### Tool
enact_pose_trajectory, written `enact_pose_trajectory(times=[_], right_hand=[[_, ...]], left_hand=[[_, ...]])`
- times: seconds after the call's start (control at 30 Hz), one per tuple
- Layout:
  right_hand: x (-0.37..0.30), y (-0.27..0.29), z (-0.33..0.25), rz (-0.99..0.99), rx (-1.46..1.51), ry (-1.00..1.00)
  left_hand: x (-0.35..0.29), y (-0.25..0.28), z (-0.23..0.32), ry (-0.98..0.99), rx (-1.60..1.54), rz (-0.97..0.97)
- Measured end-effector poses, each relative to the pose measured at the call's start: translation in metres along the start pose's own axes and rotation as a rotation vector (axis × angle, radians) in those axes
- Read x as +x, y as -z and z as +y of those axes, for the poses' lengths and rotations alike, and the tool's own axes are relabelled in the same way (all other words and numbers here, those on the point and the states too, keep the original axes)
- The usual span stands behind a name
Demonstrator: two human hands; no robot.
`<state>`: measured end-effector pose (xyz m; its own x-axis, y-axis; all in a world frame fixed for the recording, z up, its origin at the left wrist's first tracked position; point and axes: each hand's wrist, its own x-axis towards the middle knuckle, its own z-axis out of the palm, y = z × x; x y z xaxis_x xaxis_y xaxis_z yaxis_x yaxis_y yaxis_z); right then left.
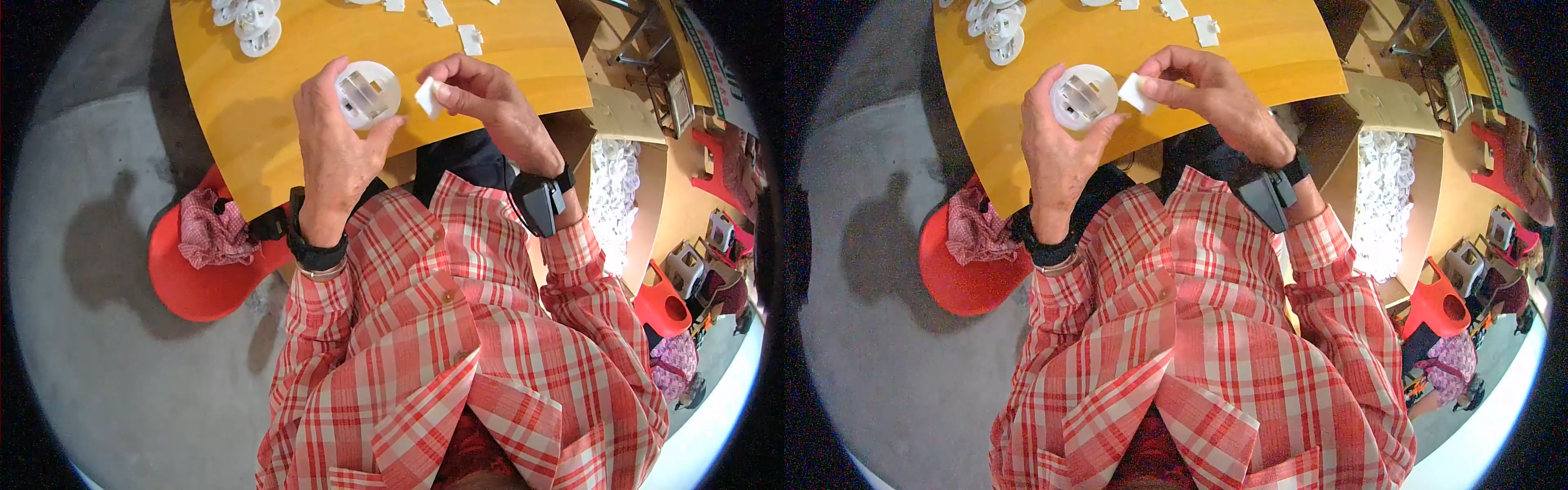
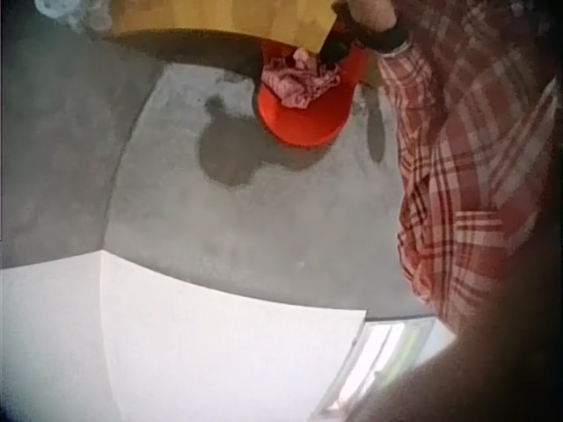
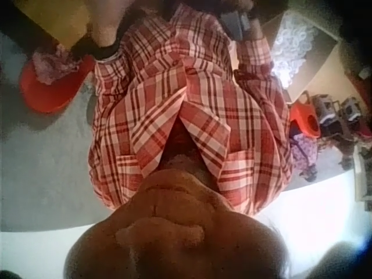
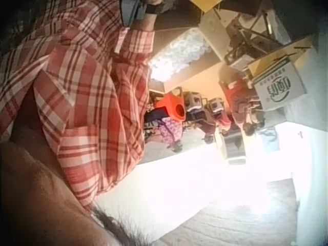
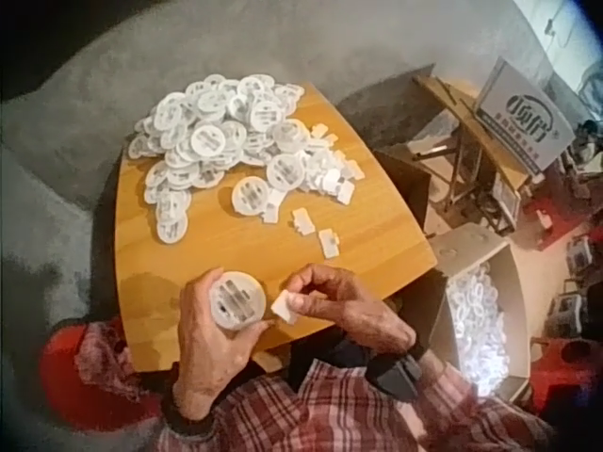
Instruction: The person assembles white plastic circular components by hand, inserting a rectangular plastic piece into the center of each circular component.
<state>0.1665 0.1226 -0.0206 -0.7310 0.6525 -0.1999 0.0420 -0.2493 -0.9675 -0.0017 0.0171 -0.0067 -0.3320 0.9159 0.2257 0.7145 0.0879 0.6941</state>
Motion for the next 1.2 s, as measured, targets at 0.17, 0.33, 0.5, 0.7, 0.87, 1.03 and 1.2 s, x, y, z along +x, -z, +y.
enact_pose_trajectory(times=[0.17, 0.33, 0.5, 0.7, 0.87, 1.03, 1.2], right_hand=[[0.008, -0.006, 0.009, -0.057, 0.122, 0.021], [0.009, -0.008, 0.005, -0.063, 0.03, 0.015], [0.007, -0.009, 0.01, -0.066, 0.043, 0.026], [-0.002, -0.024, 0.014, 0.062, 0.219, 0.065], [-0.004, -0.029, 0.007, 0.226, -0.168, 0.256], [-0.004, -0.029, -0.004, 0.22, -0.267, 0.375], [-0.004, -0.019, -0.009, 0.161, -0.372, 0.366]], left_hand=[[-0.001, -0.001, 0.007, -0.064, 0.065, -0.057], [-0.004, 0.0, 0.009, 0.007, -0.102, -0.128], [-0.007, -0.001, 0.006, 0.056, -0.219, -0.162], [-0.005, -0.004, -0.006, 0.144, -0.769, -0.144], [-0.007, -0.001, -0.004, 0.254, -0.981, -0.179], [-0.007, 0.005, -0.002, 0.309, -0.967, -0.209], [-0.011, 0.008, -0.006, 0.494, -1.187, -0.218]])
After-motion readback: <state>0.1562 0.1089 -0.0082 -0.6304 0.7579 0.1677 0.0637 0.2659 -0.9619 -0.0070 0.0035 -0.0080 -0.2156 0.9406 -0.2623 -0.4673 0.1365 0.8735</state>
